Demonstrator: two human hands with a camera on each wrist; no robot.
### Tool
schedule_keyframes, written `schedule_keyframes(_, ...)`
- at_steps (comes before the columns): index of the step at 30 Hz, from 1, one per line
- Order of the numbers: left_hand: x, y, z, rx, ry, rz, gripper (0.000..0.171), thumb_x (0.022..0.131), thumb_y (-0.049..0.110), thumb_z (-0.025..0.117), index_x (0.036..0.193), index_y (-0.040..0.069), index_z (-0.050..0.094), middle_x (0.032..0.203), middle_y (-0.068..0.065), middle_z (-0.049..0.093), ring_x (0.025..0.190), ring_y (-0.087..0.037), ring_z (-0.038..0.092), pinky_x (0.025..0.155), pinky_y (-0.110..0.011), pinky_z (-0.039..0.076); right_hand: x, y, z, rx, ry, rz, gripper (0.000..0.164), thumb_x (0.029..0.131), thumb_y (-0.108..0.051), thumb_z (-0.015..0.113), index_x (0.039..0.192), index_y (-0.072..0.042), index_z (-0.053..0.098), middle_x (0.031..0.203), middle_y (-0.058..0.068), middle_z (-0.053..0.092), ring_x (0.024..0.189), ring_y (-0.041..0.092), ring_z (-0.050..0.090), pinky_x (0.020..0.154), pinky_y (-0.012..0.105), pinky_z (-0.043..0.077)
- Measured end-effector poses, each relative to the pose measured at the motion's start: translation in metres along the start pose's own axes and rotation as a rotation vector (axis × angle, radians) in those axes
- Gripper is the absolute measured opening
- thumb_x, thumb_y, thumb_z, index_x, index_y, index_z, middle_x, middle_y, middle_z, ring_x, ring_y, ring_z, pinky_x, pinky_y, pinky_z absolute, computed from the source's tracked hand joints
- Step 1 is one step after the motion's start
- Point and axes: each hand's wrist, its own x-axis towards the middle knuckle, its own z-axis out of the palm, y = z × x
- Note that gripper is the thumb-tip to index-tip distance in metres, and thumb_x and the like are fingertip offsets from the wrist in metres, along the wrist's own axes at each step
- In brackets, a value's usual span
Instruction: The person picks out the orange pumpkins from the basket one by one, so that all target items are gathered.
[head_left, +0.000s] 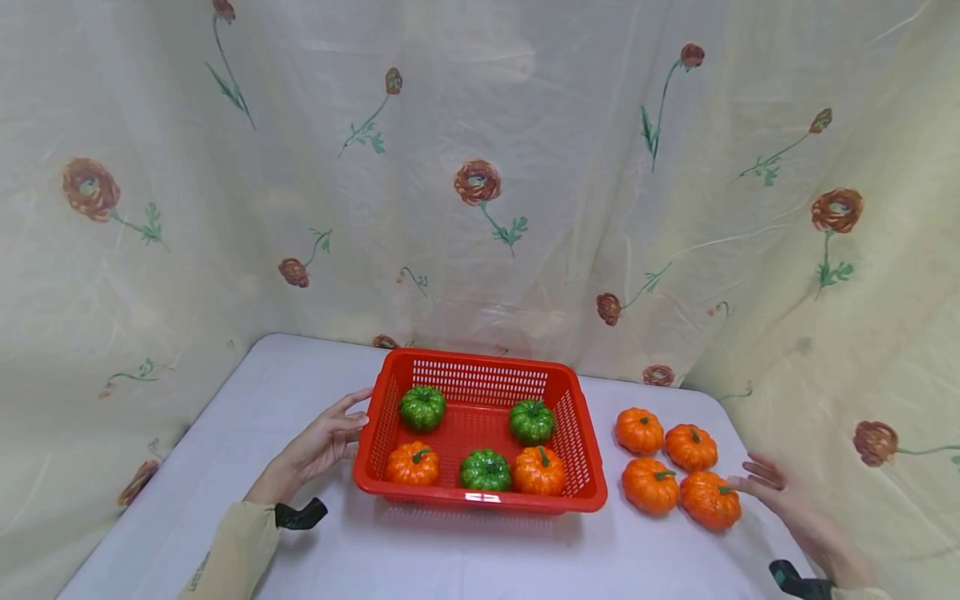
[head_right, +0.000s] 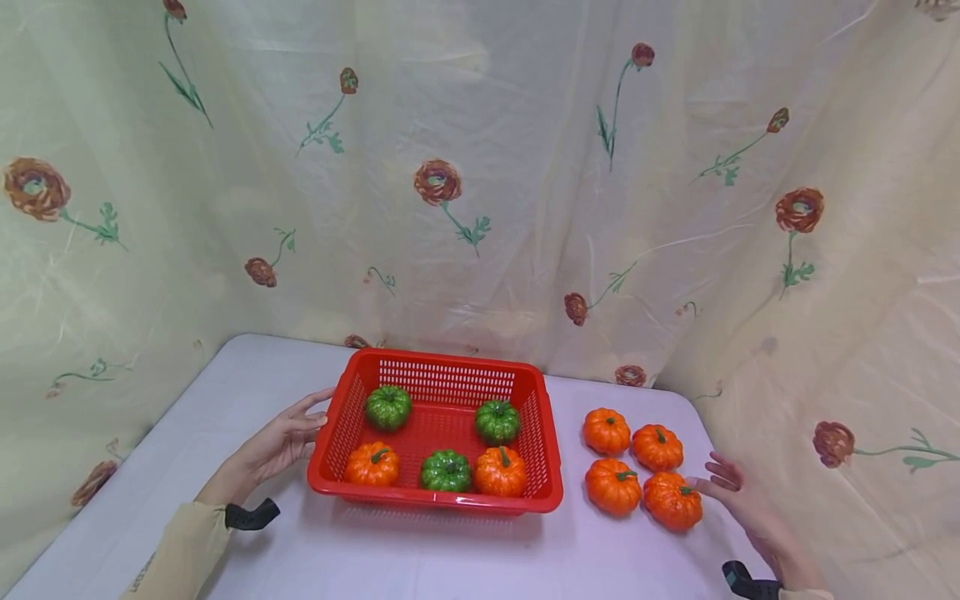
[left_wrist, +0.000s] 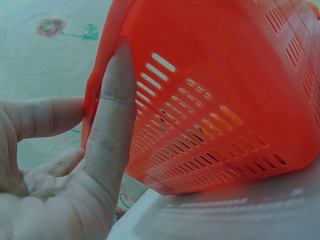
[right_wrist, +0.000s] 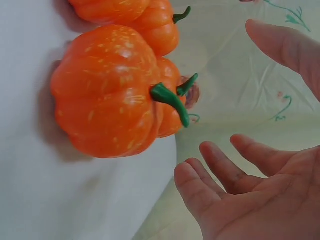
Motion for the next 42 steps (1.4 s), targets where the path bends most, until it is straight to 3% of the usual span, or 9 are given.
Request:
schedule_keyframes(4,0.000,-0.001,0.000,0.002,-0.005,0.002,0.063,0.099,0.009,0.047,0.154,0.022,0.019,0.133,-0.010,0.050,0.107,-0.023,0.064,0.081,-0.041,0.058,-0.002,-0.008,-0.001,-0.005,-0.014,0.005,0.103,0.093,-0.052,0.054,0.150,0.007,-0.008,0.153,0.036,0.005,0.138,0.054,0.013,0.109,0.070,0.020)
schedule_keyframes(18,0.000,-0.002,0.000,0.038,0.029,0.010,0.063,0.099,0.009,0.048,0.154,0.022,0.021,0.138,-0.014,0.047,0.112,-0.026,0.063,0.084,-0.042,0.057,-0.011,-0.056,0.011,-0.090,-0.045,-0.095,0.093,0.096,-0.049,0.051,0.152,0.005,0.001,0.154,0.033,0.014,0.139,0.051,0.022,0.108,0.070,0.025)
schedule_keyframes(25,0.001,-0.002,0.001,0.041,0.042,0.004,0.062,0.099,0.008,0.047,0.153,0.023,0.022,0.144,-0.017,0.041,0.113,-0.027,0.062,0.084,-0.042,0.058,-0.011,-0.085,0.022,-0.108,-0.055,-0.198,0.087,0.094,-0.045,0.056,0.153,0.002,0.011,0.154,0.030,0.021,0.138,0.049,0.026,0.104,0.072,0.027)
schedule_keyframes(33,0.001,-0.002,0.001,0.052,0.039,0.010,0.062,0.099,0.009,0.048,0.153,0.022,0.022,0.145,-0.018,0.040,0.112,-0.026,0.062,0.085,-0.042,0.057,-0.010,-0.112,0.034,-0.079,-0.077,-0.271,0.083,0.092,-0.039,0.061,0.152,-0.004,0.017,0.153,0.026,0.026,0.137,0.048,0.029,0.105,0.065,0.036)
schedule_keyframes(42,0.001,-0.001,0.000,0.026,0.010,0.006,0.063,0.099,0.009,0.048,0.154,0.022,0.020,0.133,-0.013,0.050,0.107,-0.023,0.064,0.081,-0.040,0.059,-0.008,-0.129,0.047,-0.099,-0.068,-0.364,0.079,0.092,-0.036,0.063,0.151,-0.003,0.023,0.151,0.025,0.032,0.137,0.046,0.034,0.106,0.057,0.040)
